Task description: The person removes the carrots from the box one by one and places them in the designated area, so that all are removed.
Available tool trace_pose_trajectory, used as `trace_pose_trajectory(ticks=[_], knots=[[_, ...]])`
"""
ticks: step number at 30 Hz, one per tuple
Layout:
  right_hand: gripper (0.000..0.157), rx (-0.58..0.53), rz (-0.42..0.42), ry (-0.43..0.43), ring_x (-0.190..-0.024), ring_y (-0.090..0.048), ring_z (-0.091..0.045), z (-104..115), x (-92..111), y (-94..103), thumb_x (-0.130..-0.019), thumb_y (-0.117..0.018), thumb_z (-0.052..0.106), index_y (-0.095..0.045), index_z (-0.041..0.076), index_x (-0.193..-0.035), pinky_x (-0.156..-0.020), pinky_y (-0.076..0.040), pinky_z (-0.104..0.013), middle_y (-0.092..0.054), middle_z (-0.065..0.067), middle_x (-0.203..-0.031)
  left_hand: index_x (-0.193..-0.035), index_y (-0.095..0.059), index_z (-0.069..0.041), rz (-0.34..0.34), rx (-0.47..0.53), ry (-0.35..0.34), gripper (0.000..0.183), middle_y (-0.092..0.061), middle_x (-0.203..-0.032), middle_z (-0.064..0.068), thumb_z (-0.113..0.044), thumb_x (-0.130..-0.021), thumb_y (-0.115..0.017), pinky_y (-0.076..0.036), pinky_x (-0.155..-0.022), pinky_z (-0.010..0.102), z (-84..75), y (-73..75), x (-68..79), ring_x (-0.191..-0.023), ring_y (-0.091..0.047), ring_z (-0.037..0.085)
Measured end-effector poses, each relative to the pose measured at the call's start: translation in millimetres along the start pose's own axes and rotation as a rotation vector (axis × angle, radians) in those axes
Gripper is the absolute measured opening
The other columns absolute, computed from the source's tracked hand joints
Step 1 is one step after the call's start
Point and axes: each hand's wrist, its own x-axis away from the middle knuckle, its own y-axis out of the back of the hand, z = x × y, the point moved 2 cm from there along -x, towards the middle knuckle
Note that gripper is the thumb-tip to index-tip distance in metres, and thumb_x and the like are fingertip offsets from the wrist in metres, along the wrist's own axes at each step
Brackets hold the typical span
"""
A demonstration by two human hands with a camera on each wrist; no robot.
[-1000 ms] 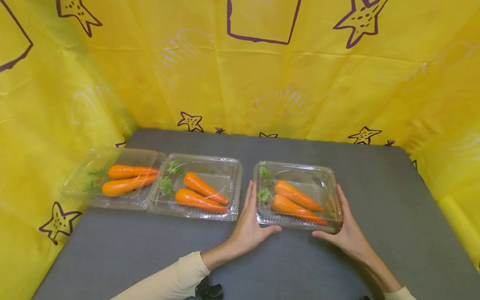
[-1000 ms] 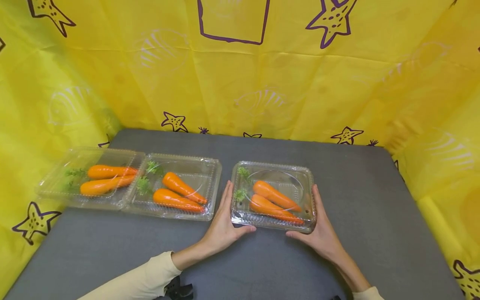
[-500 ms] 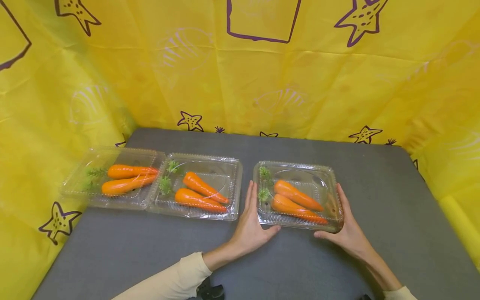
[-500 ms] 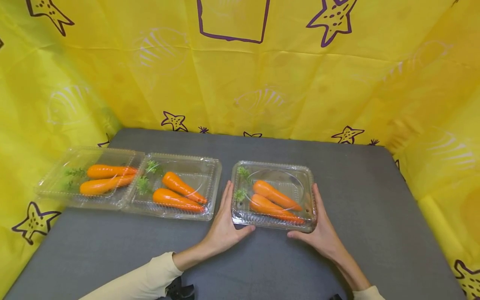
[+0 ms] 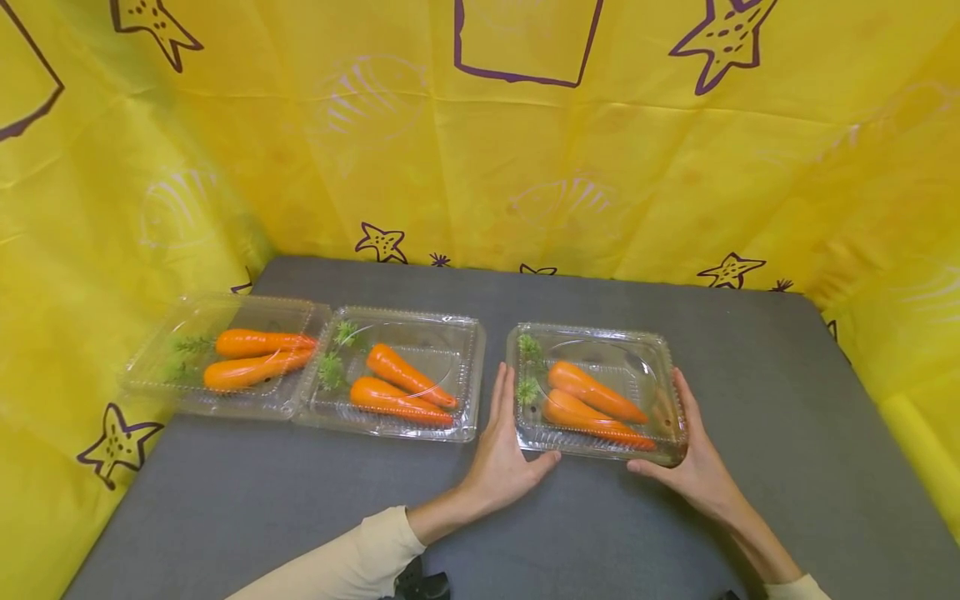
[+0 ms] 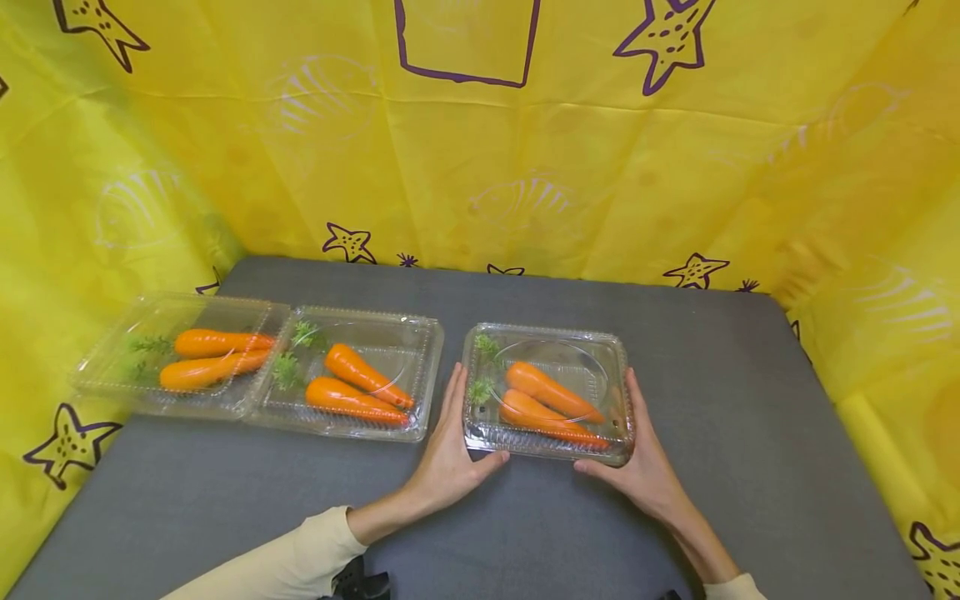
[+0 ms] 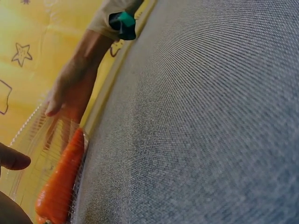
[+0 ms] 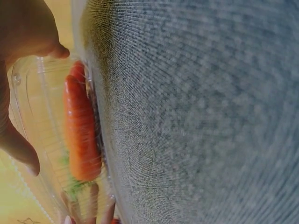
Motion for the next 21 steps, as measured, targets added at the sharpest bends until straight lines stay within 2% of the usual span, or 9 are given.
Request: trace_pose_trajectory(ticks=[2,4,7,10,12,16,18,19,21], knots=[[0.131,0.002,0.005,-0.005,-0.148,-0.003,-0.013,-0.1,-0.8,0.4,-0.064,-0.088,-0.002,-0.003,0.030,-0.158,-0.109,-0.007,-0.069,0.000,-0.002,-0.165,-0.158,0.003,-0.013,-0.010,-0.009,-0.015,0.119,0.009,-0.164,0.002,-0.012,-0.074,-0.081,-0.043,-0.103,0.052,0.3,-0.6,0.3,-0.142,-0.029,0.037],[0.132,0.013,0.012,-0.007,-0.148,-0.004,-0.016,-0.2,-2.0,1.1,-0.064,-0.089,0.000,-0.002,0.030,-0.158,-0.106,-0.008,-0.073,0.000,0.000,-0.165,-0.158,0.003,-0.012,-0.017,-0.012,-0.026,0.117,0.009,-0.164,0.002,-0.010,-0.075,-0.079,-0.052,-0.092,0.043,0.5,-1.2,0.7,-0.131,-0.045,0.036],[0.132,0.029,0.022,-0.008,-0.148,-0.005,-0.016,-0.3,-3.8,2.2,-0.064,-0.090,0.001,-0.002,0.029,-0.158,-0.104,-0.011,-0.076,-0.001,0.003,-0.165,-0.158,0.004,-0.014,-0.019,-0.007,-0.020,0.115,0.011,-0.164,-0.003,-0.006,-0.077,-0.076,-0.055,-0.065,0.030,0.9,-2.0,1.3,-0.089,-0.064,0.026],[0.132,0.036,0.026,-0.010,-0.148,-0.006,-0.017,-0.2,-4.5,3.0,-0.063,-0.090,0.002,-0.003,0.029,-0.158,-0.103,-0.013,-0.076,-0.002,0.004,-0.165,-0.158,0.006,-0.015,-0.013,0.011,-0.006,0.113,0.012,-0.164,-0.006,-0.002,-0.077,-0.072,-0.046,-0.046,0.024,1.2,-2.9,1.7,-0.056,-0.051,0.012],[0.132,0.038,0.025,-0.016,-0.147,-0.008,-0.018,-0.1,-4.4,3.2,-0.063,-0.090,0.003,-0.003,0.030,-0.158,-0.104,-0.013,-0.075,-0.003,0.004,-0.165,-0.158,0.007,-0.016,-0.004,0.024,0.000,0.112,0.013,-0.163,-0.007,-0.001,-0.078,-0.071,-0.044,-0.041,0.023,1.5,-3.6,2.1,-0.049,-0.044,0.007],[0.132,0.047,0.025,-0.023,-0.147,-0.009,-0.020,0.1,-4.1,3.7,-0.063,-0.091,0.004,-0.003,0.031,-0.158,-0.104,-0.014,-0.074,-0.004,0.003,-0.165,-0.158,0.009,-0.019,0.007,0.044,0.002,0.111,0.015,-0.163,-0.009,-0.003,-0.083,-0.071,-0.048,-0.044,0.026,2.7,-5.2,3.1,-0.050,-0.046,0.008],[0.132,0.055,0.030,-0.022,-0.147,-0.010,-0.019,0.2,-4.0,4.2,-0.063,-0.091,0.005,-0.003,0.031,-0.158,-0.104,-0.015,-0.074,-0.004,0.002,-0.164,-0.158,0.009,-0.018,0.007,0.042,-0.007,0.109,0.015,-0.163,-0.008,-0.003,-0.085,-0.070,-0.056,-0.059,0.033,3.1,-5.5,4.3,-0.059,-0.054,0.012],[0.132,0.056,0.034,-0.016,-0.147,-0.010,-0.018,0.1,-4.5,4.6,-0.063,-0.091,0.005,-0.003,0.030,-0.158,-0.104,-0.015,-0.075,-0.004,0.002,-0.165,-0.158,0.009,-0.016,0.006,0.038,-0.017,0.107,0.015,-0.163,-0.007,-0.003,-0.086,-0.069,-0.058,-0.070,0.038,3.0,-5.5,4.5,-0.071,-0.061,0.017],[0.131,0.065,0.041,-0.005,-0.146,-0.011,-0.015,-0.1,-5.3,5.7,-0.063,-0.091,0.005,-0.004,0.029,-0.158,-0.103,-0.016,-0.074,-0.005,0.001,-0.164,-0.157,0.008,-0.012,0.003,0.035,-0.043,0.100,0.015,-0.163,-0.004,-0.002,-0.089,-0.064,-0.053,-0.089,0.049,2.9,-5.5,4.8,-0.085,-0.063,0.024]])
